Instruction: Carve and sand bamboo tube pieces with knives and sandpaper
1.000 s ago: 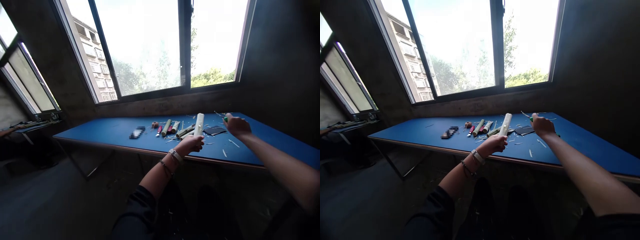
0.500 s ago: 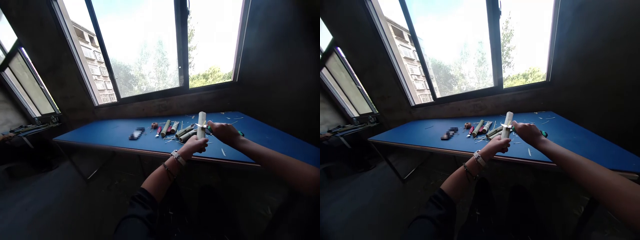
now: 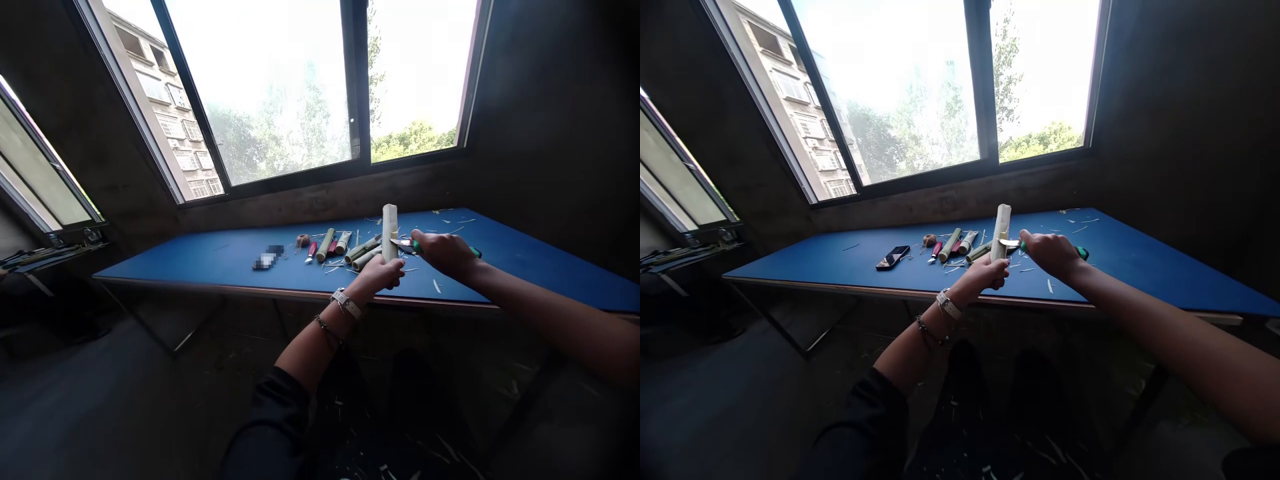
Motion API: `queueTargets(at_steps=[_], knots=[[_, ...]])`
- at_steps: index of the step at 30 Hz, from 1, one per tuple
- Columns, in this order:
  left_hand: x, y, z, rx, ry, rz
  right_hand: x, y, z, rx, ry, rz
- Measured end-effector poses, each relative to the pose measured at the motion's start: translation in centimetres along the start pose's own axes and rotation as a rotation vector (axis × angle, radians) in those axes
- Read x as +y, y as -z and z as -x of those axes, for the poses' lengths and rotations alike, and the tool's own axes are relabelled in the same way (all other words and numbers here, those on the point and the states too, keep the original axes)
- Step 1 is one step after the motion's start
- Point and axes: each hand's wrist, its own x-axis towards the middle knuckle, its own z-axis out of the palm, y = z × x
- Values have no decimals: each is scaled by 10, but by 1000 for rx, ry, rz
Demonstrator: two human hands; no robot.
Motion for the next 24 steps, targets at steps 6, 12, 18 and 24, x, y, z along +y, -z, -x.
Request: queueTargets(at_steps=[6, 12, 18, 24], knots=[[-12, -8, 0, 9, 67, 123, 3, -9, -6, 16, 7, 24], [-20, -8, 2, 37, 60, 234, -3, -17, -20, 18, 31, 39], [-26, 0, 4, 82, 71, 351, -20, -28, -32, 26, 53, 38], [-24, 7, -4, 100, 95, 431, -30, -31, -36, 22, 42, 62]])
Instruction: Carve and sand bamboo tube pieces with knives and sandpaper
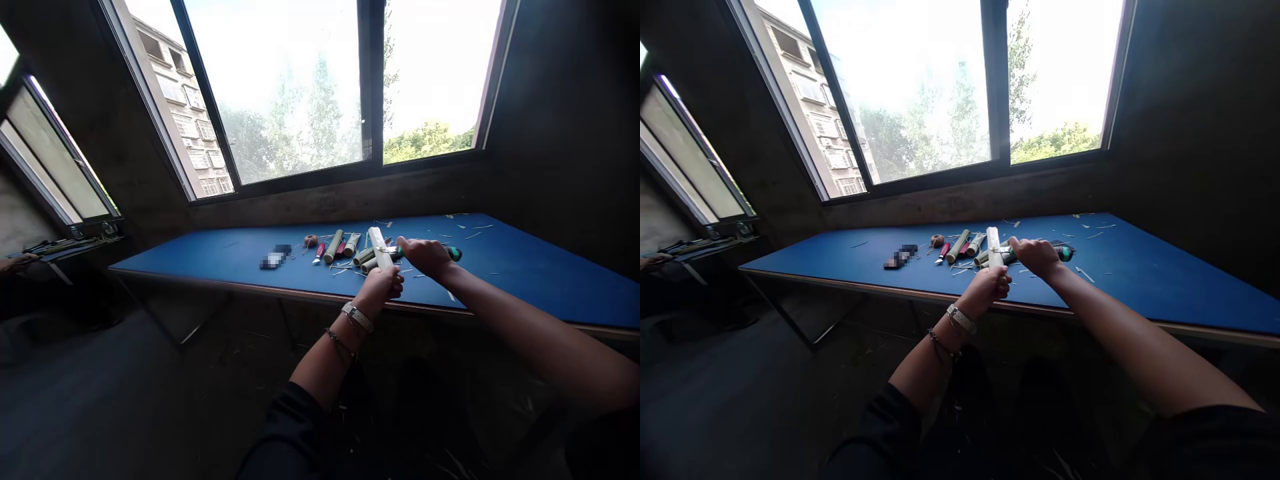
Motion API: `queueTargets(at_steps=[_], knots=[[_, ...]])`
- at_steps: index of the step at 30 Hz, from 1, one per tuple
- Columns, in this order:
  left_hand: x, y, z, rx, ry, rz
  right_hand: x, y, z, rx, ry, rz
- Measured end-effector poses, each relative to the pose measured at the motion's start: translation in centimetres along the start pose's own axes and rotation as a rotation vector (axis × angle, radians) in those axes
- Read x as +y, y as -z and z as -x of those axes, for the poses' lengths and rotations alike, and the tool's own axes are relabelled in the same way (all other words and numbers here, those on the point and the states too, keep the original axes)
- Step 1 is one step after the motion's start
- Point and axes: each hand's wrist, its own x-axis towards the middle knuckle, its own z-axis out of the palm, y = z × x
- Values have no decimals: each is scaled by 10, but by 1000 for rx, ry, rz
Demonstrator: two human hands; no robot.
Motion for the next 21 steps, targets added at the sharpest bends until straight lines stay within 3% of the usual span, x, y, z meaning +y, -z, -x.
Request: queueTargets(at_steps=[14, 21], knots=[[4, -14, -2, -29, 22, 147, 10, -1, -9, -18, 19, 18], [14, 2, -4, -3, 61, 113, -2, 5, -11, -32, 8, 10]])
